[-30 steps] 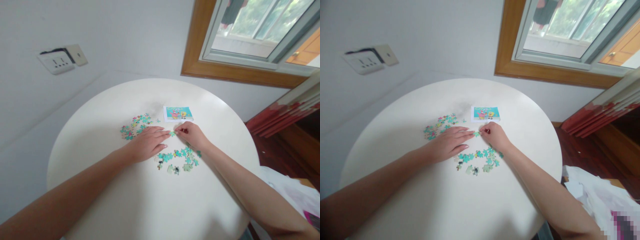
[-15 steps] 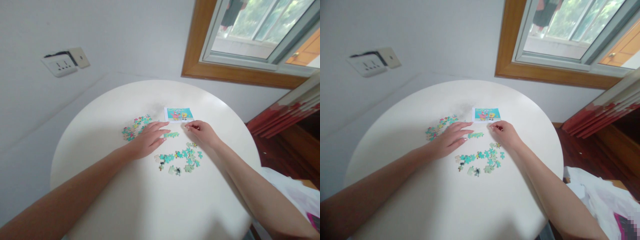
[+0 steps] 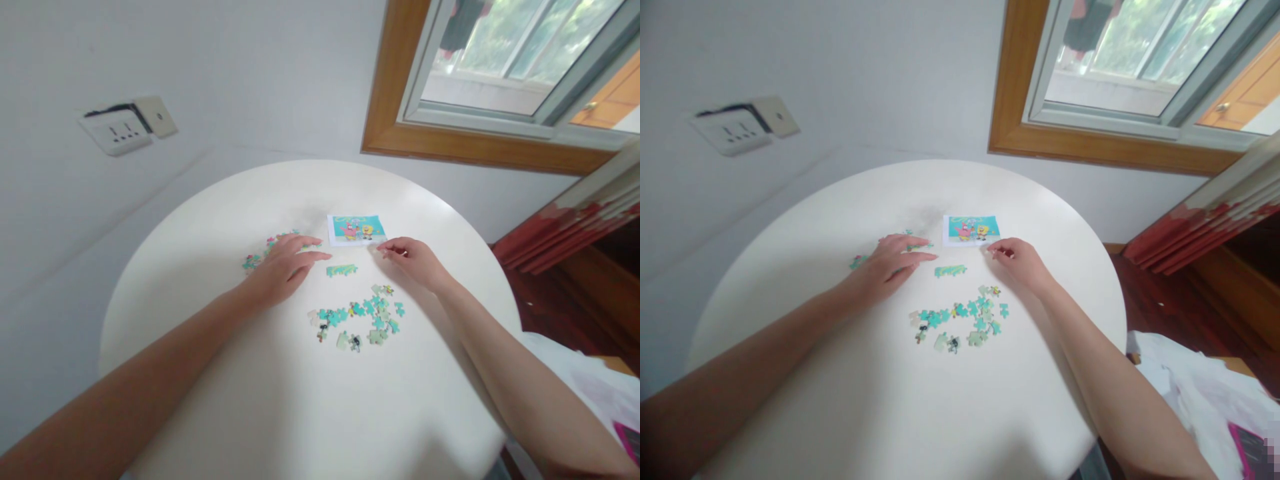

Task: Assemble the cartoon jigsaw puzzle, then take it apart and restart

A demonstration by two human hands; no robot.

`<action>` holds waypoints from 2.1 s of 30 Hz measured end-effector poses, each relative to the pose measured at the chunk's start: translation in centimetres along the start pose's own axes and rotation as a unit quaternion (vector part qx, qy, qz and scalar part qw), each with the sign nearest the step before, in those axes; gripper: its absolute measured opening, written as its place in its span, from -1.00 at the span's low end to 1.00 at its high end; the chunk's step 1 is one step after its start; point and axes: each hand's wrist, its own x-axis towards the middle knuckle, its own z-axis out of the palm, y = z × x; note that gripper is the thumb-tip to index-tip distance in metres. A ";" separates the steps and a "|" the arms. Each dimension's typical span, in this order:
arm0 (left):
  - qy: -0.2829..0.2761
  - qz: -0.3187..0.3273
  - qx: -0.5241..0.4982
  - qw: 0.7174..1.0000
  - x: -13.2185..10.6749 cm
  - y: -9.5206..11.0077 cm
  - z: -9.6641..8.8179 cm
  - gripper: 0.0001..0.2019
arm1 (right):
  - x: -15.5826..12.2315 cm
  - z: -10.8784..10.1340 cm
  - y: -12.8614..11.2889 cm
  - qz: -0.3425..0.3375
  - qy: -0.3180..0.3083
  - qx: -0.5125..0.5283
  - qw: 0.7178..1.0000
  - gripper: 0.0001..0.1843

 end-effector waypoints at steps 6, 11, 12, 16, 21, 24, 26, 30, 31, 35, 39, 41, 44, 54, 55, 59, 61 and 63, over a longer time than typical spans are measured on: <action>-0.055 0.030 -0.003 0.998 -0.2 0.7 0.4 -0.59 | -0.7 0.6 -0.8 -0.149 -0.071 -0.002 0.986 -0.64; -0.048 0.023 0.017 0.998 -0.1 0.8 0.2 -0.61 | -1.3 1.9 -2.1 -0.265 -0.086 -0.093 0.956 -0.56; -0.047 0.020 0.024 0.998 -0.1 0.7 0.1 -0.61 | -1.4 2.1 -2.4 -0.270 -0.084 -0.115 0.952 -0.55; -0.053 0.004 0.048 0.997 0.0 0.5 -0.3 -0.63 | -1.6 2.7 -2.9 -0.258 -0.088 -0.162 0.948 -0.56; -0.068 0.010 0.038 0.997 -0.2 0.3 0.0 -0.61 | -1.5 2.2 -2.4 -0.275 -0.080 -0.105 0.952 -0.48; -0.061 0.018 0.029 0.998 -0.3 0.2 0.3 -0.60 | -1.4 2.0 -2.1 -0.280 -0.085 -0.098 0.951 -0.44; -0.061 0.021 0.028 0.998 -0.3 0.1 0.3 -0.61 | -1.5 2.1 -2.2 -0.275 -0.094 -0.119 0.949 -0.48; -0.063 0.019 0.030 0.997 -0.3 0.2 0.3 -0.63 | -1.7 2.2 -2.5 -0.267 -0.107 -0.145 0.947 -0.52; -0.062 0.019 0.031 0.997 -0.3 0.2 0.2 -0.63 | -1.7 2.0 -2.5 -0.267 -0.111 -0.134 0.948 -0.49; -0.054 0.020 0.028 0.998 -0.3 0.4 0.1 -0.62 | -1.3 0.5 -2.0 -0.255 -0.116 -0.069 0.958 -0.41; -0.069 0.026 0.026 0.997 -0.3 0.4 0.1 -0.63 | -1.2 -0.1 -1.8 -0.239 -0.115 -0.071 0.961 -0.42; -0.077 0.028 0.028 0.996 -0.3 0.4 0.1 -0.63 | -1.3 0.4 -1.9 -0.245 -0.122 -0.089 0.958 -0.42; -0.071 0.033 0.029 0.997 -0.3 0.3 0.3 -0.63 | -1.6 1.3 -2.3 -0.250 -0.119 -0.123 0.953 -0.46; -0.045 0.025 0.045 0.998 -0.2 -0.2 -0.5 -0.69 | -2.1 -3.8 -2.2 -0.064 -0.214 -0.051 0.973 -0.71; -0.044 0.020 0.045 0.998 -0.2 -0.3 -0.6 -0.69 | -2.4 -4.4 -2.4 -0.051 -0.241 -0.069 0.967 -0.74; -0.043 0.013 0.040 0.998 -0.3 -0.3 -0.5 -0.69 | -4.5 -5.3 -4.1 -0.031 -0.327 -0.160 0.931 -0.79; -0.043 0.018 0.039 0.998 -0.3 -0.1 -0.3 -0.69 | -5.7 -5.0 -5.1 -0.038 -0.327 -0.201 0.923 -0.80; -0.046 0.022 0.035 0.998 -0.3 0.0 -0.1 -0.69 | -6.6 -4.4 -5.9 -0.044 -0.315 -0.240 0.917 -0.83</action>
